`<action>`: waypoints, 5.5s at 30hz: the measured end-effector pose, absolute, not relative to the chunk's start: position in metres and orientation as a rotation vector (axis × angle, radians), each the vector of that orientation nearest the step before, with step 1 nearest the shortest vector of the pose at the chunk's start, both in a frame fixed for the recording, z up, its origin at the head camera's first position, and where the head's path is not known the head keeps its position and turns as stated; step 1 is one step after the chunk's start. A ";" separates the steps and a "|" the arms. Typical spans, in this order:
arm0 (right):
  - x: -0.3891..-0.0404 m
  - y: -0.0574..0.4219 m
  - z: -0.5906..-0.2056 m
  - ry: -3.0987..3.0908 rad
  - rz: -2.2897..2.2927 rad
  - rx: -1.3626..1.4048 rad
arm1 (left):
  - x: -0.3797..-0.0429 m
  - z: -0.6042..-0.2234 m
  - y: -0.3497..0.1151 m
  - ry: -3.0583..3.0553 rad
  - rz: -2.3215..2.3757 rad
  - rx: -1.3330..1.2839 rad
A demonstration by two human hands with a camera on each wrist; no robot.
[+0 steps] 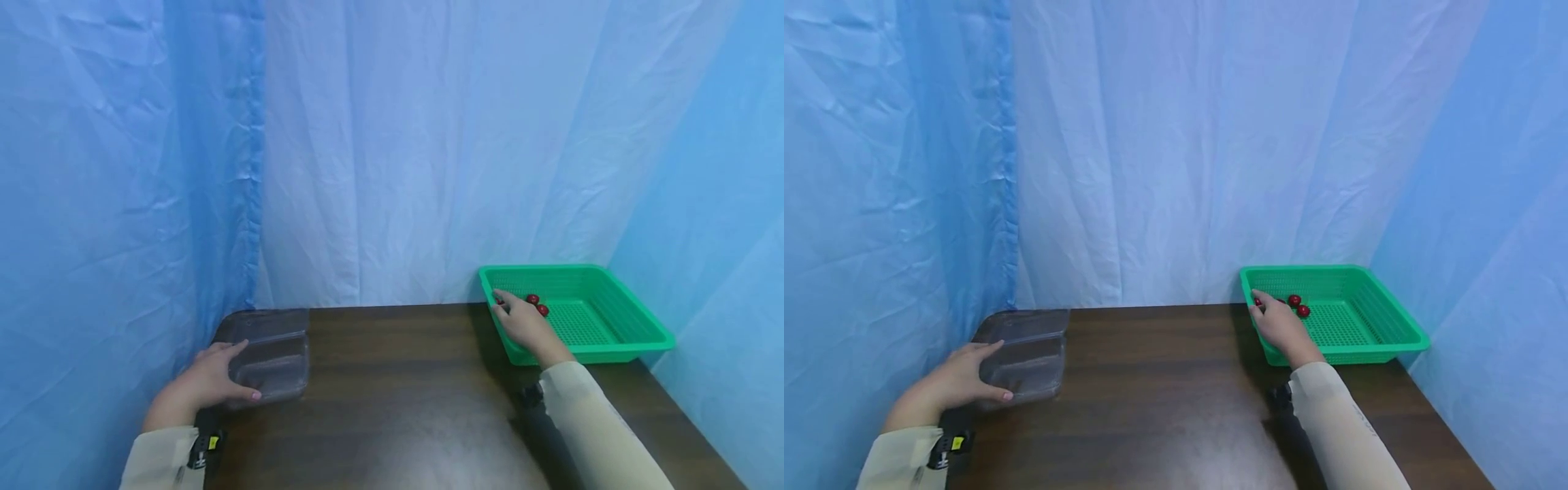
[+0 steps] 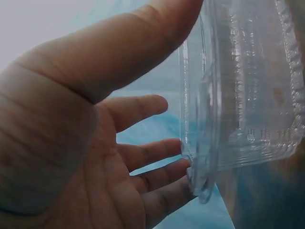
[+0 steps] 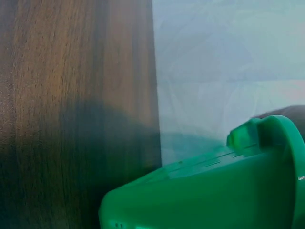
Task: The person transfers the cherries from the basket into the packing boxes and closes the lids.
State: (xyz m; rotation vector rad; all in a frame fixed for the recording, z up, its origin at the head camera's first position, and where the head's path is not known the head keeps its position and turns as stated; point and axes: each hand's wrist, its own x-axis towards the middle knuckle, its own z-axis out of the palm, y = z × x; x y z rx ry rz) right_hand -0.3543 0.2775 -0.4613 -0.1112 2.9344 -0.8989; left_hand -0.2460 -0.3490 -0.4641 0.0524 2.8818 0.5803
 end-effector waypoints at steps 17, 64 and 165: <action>-0.341 0.262 -0.459 2.912 -0.907 -0.239 | -0.263 -0.463 -0.291 2.842 0.607 0.129; -0.310 0.167 -0.456 2.957 -0.809 -0.254 | -0.282 -0.466 -0.196 2.803 0.683 0.136; -0.376 0.195 -0.363 2.883 -0.635 -0.426 | -0.281 -0.459 -0.192 2.840 0.578 0.123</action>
